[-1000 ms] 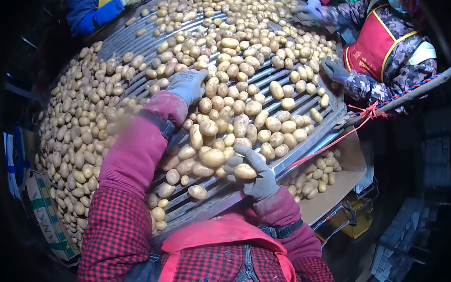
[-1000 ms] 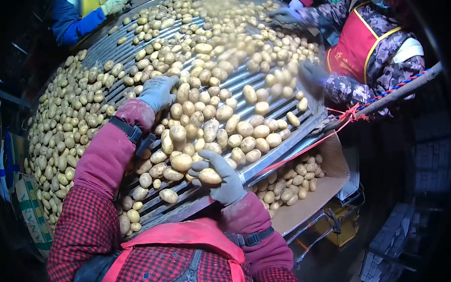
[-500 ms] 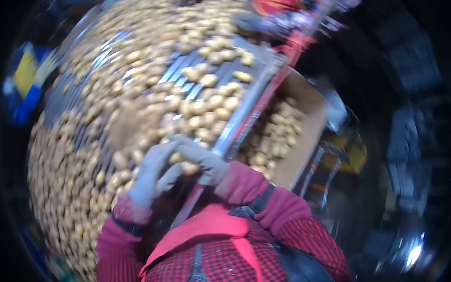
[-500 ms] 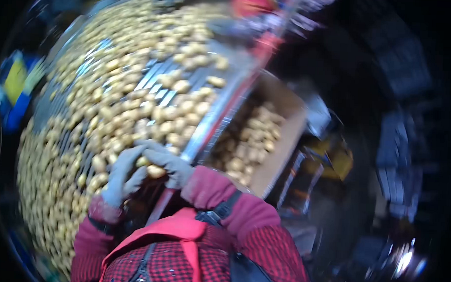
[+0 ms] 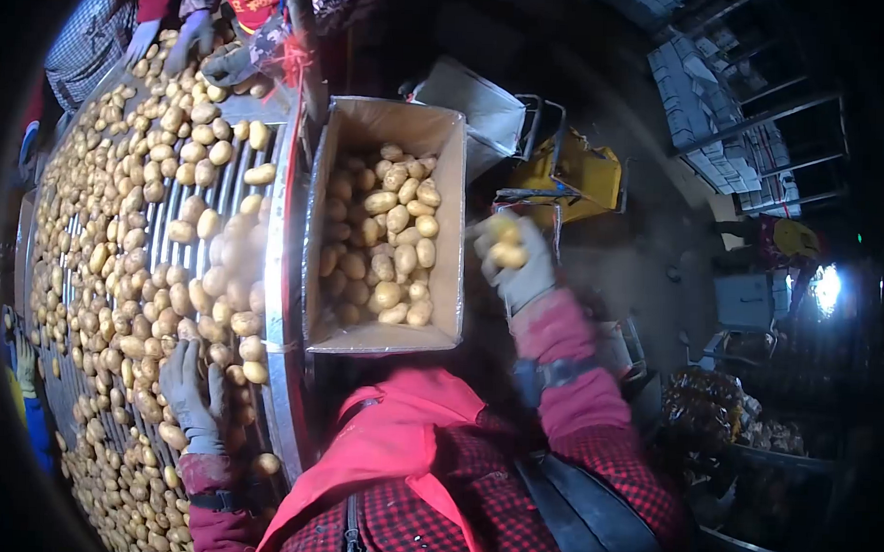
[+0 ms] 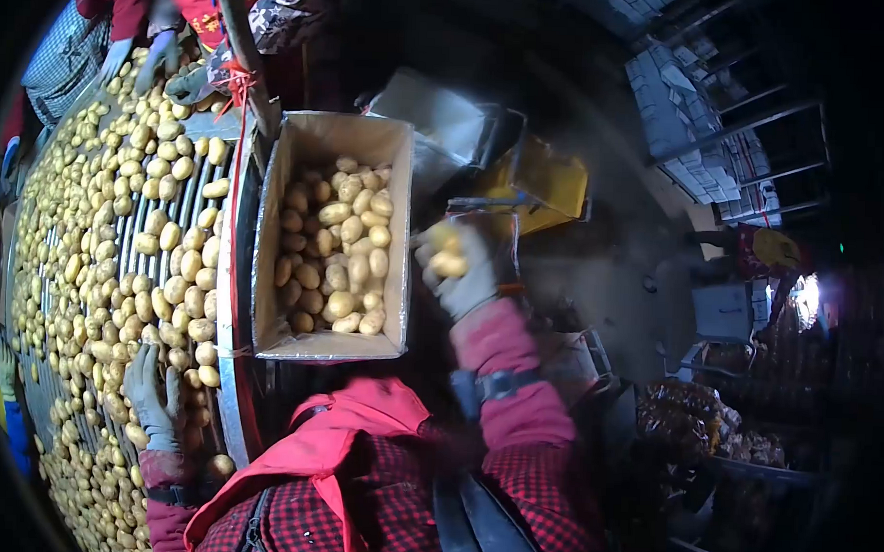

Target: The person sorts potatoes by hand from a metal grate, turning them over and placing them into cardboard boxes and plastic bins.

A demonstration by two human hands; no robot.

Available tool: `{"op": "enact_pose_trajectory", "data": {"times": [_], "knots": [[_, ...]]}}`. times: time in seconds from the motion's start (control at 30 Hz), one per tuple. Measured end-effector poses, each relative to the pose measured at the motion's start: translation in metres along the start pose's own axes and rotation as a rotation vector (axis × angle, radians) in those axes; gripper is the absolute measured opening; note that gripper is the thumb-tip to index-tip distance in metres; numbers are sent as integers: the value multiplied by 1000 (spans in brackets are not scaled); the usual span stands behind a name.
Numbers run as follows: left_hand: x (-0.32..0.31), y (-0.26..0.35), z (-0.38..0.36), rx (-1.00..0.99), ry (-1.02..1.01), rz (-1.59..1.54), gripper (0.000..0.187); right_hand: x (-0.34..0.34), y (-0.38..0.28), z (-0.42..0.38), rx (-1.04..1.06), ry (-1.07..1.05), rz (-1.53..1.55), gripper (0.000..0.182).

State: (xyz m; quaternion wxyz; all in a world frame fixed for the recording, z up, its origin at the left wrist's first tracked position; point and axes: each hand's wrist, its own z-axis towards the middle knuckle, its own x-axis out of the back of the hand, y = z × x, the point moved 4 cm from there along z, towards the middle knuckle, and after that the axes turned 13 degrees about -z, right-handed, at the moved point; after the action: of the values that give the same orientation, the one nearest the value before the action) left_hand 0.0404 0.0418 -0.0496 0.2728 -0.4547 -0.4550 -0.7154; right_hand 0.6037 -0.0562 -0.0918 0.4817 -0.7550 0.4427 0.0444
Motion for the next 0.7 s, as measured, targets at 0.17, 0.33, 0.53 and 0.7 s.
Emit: {"op": "enact_pose_trajectory", "data": {"times": [0.17,0.33,0.53,0.7], "knots": [[-3,-2,-1,19,-3,26,50,124,-149,74,372,378,129,74],[0,-2,-5,7,51,13,45,153,-107,89,358,321,-213,64],[17,16,-12,136,90,34,64,-110,30,54,154,-295,-488,63],[29,17,-93,352,173,41,91,-263,132,-13,88,-760,-651,57]]}}
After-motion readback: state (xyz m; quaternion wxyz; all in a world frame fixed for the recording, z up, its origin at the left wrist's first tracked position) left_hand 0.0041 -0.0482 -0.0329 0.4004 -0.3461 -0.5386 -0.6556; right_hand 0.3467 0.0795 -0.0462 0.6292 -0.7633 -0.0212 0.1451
